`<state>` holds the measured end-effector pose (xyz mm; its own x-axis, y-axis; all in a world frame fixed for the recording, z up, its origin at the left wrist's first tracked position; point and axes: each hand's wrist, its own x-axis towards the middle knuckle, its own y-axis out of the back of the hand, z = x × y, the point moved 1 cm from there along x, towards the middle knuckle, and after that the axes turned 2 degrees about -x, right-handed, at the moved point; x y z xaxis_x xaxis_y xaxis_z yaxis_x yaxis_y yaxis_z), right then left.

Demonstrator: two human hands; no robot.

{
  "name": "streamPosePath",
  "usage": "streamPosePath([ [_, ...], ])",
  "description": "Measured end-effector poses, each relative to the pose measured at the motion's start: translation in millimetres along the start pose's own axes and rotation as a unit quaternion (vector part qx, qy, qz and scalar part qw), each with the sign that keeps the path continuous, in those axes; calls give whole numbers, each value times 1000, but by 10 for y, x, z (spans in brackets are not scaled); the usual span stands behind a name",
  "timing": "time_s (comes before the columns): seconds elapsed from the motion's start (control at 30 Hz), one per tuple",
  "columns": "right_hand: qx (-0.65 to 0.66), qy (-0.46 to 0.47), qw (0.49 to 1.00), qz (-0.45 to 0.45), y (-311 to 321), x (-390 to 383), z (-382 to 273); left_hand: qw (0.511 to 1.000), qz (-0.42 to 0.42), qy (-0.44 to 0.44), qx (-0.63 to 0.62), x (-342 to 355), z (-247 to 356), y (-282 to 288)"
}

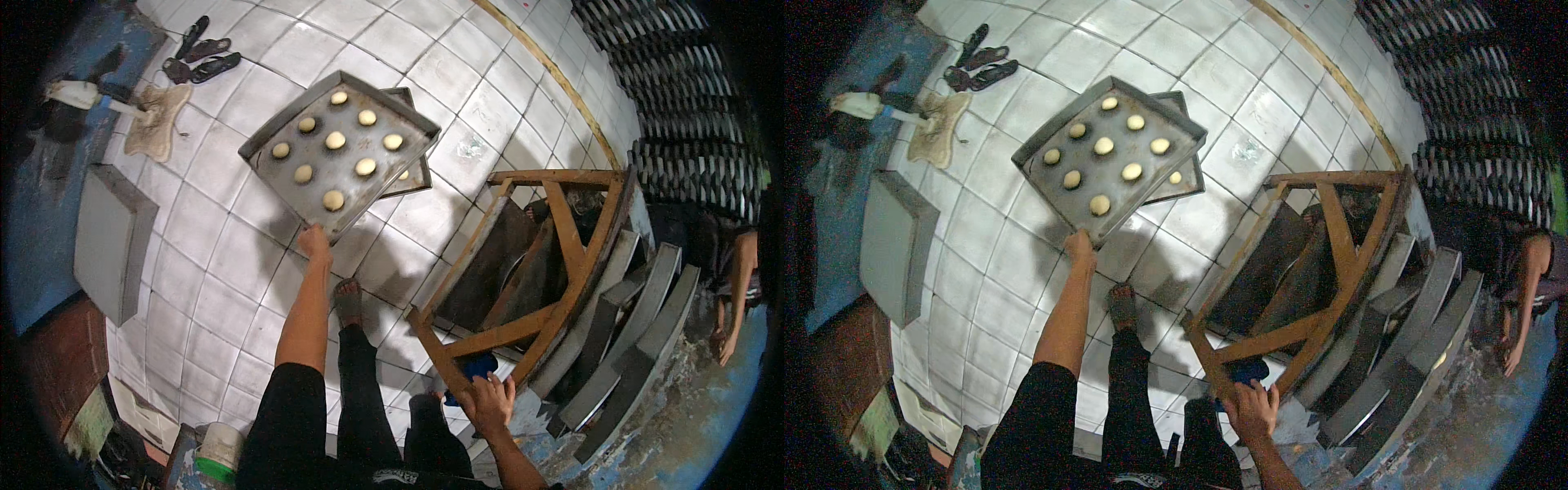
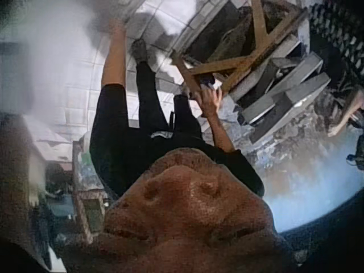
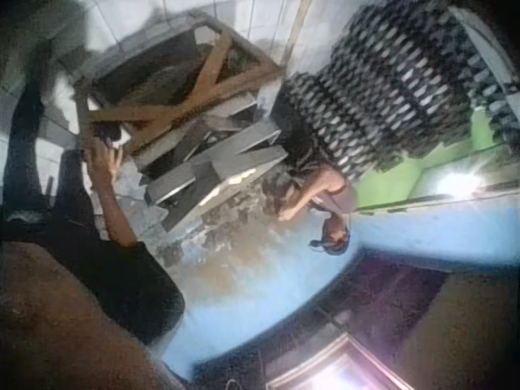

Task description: The person walks to a work table, picks up pieces of dough, fills them with a chocolate-like mixture using a small spatula, rolls the dough into balls, and places them onto a metal baking tray.

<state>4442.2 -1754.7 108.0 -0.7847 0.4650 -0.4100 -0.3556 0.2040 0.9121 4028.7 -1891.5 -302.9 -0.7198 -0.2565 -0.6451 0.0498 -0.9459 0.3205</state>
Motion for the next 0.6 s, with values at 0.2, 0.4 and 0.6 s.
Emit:
streamPosePath([
  [0.2,-48,-42,993,-99,-109,-50,12,991,-23,108,-72,-118,74,-1505],
  [0.4,-32,-65,990,-123,-190,-120,80,991,19,119,58,-85,-689,-1981],
  [0.6,-27,-72,992,-97,-397,-243,209,973,-46,179,-137,107,-1430,-2043],
])
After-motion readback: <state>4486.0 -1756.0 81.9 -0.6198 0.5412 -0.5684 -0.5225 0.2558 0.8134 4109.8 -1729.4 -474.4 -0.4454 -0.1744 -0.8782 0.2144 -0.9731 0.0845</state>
